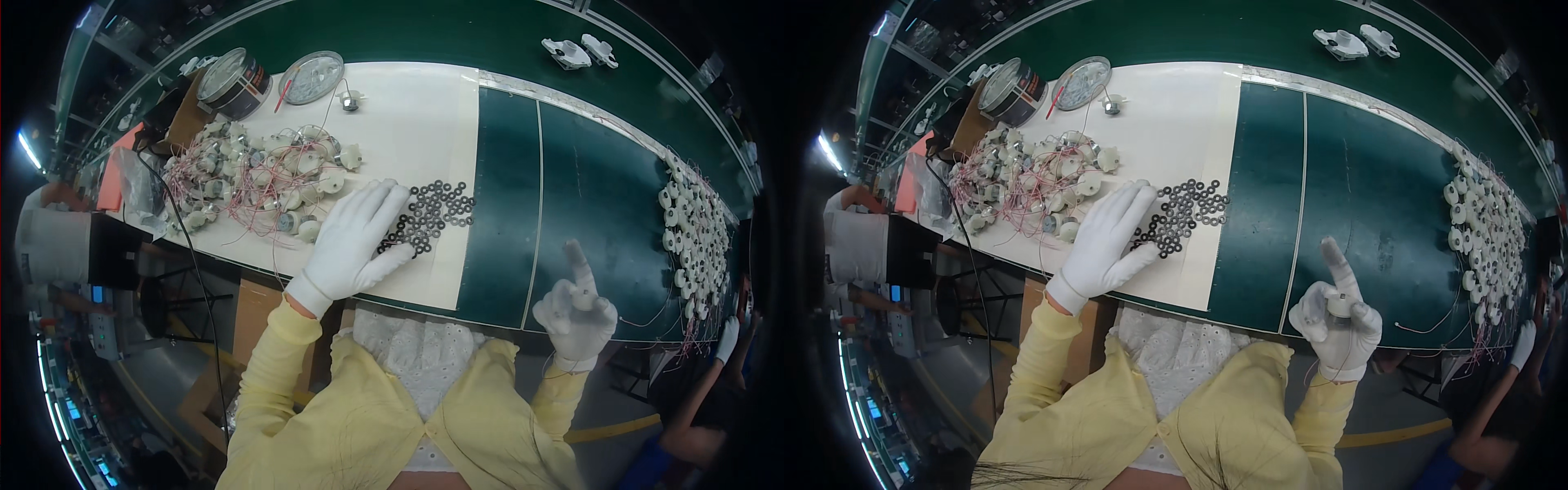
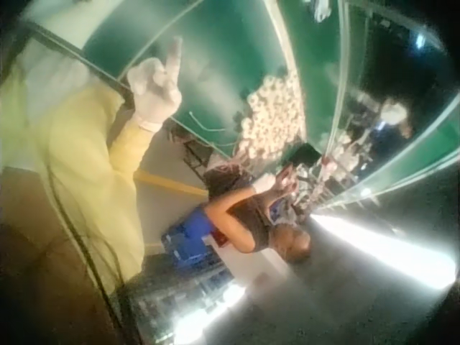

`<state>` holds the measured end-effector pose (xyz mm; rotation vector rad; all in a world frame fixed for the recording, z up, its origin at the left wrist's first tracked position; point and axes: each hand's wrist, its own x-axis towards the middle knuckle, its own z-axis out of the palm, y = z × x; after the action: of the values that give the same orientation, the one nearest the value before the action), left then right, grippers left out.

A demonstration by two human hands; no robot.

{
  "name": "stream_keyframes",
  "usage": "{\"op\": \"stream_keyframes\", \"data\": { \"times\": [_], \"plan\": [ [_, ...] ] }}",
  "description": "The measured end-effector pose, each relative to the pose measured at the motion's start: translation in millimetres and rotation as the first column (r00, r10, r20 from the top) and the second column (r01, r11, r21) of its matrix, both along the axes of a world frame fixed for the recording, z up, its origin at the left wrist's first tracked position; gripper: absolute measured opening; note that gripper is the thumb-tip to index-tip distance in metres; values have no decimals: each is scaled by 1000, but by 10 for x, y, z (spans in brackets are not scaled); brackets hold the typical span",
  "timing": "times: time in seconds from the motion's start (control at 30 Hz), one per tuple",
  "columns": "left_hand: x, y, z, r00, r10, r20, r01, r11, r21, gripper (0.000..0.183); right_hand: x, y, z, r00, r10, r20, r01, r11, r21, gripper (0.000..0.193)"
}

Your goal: The person assembles small white cylindrical electronic components by hand. They pick up a component, attach a small black washer to its protruding shaft, and place the finished unit onto a green workbench. The process is repeated continuously throughout the clip.

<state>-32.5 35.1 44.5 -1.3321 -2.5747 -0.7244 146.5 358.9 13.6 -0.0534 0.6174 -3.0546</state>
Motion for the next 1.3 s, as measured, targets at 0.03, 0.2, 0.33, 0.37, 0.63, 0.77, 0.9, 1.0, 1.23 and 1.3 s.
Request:
{"op": "stream_keyframes", "data": {
  "times": [0.03, 0.2, 0.33, 0.37, 0.63, 0.77, 0.9, 1.0, 1.23, 1.3],
  "plan": [
    [37, -35, -4, 1000, 12, 12, -12, 1000, 7, 70, -2, -5, 14, 1000, -10, 6, 10, 1000, -1, 96],
    [127, -290, -146, 987, 117, 107, -128, 987, 99, 71, -6, -51, 44, 999, -52, 2, 52, 999, -5, 94],
    [270, -154, -91, 982, 190, -21, -191, 978, -84, 73, -8, -68, 29, 997, -76, -5, 76, 997, 20, 93],
    [340, -67, -126, 967, 221, -125, -238, 960, -150, 77, -3, -66, 34, 996, -86, -6, 86, 996, 28, 92],
    [354, 458, -234, 927, 320, -194, -344, 933, -107, 80, -46, -80, 57, 995, -70, -68, 72, 997, 23, 85],
    [298, 558, -260, 942, 317, -107, -322, 946, -28, 79, -19, -51, 22, 997, -78, -1, 78, 995, 63, 90],
    [403, 330, -153, 943, 312, -113, -317, 948, -37, 76, 48, -28, 14, 991, -137, 6, 133, 974, 185, 97],
    [551, -2, -132, 953, 283, -109, -296, 946, -132, 80, 89, 5, -14, 990, -126, 63, 101, 947, 304, 101],
    [783, -466, 7, 938, 324, -120, -333, 941, -61, 71, -23, -183, 635, 924, -328, 194, -75, 342, 937, 69],
    [742, -570, 22, 892, 438, -113, -432, 899, 74, 63, -161, -219, 663, 927, -328, 183, -150, 124, 981, 63]
  ]
}}
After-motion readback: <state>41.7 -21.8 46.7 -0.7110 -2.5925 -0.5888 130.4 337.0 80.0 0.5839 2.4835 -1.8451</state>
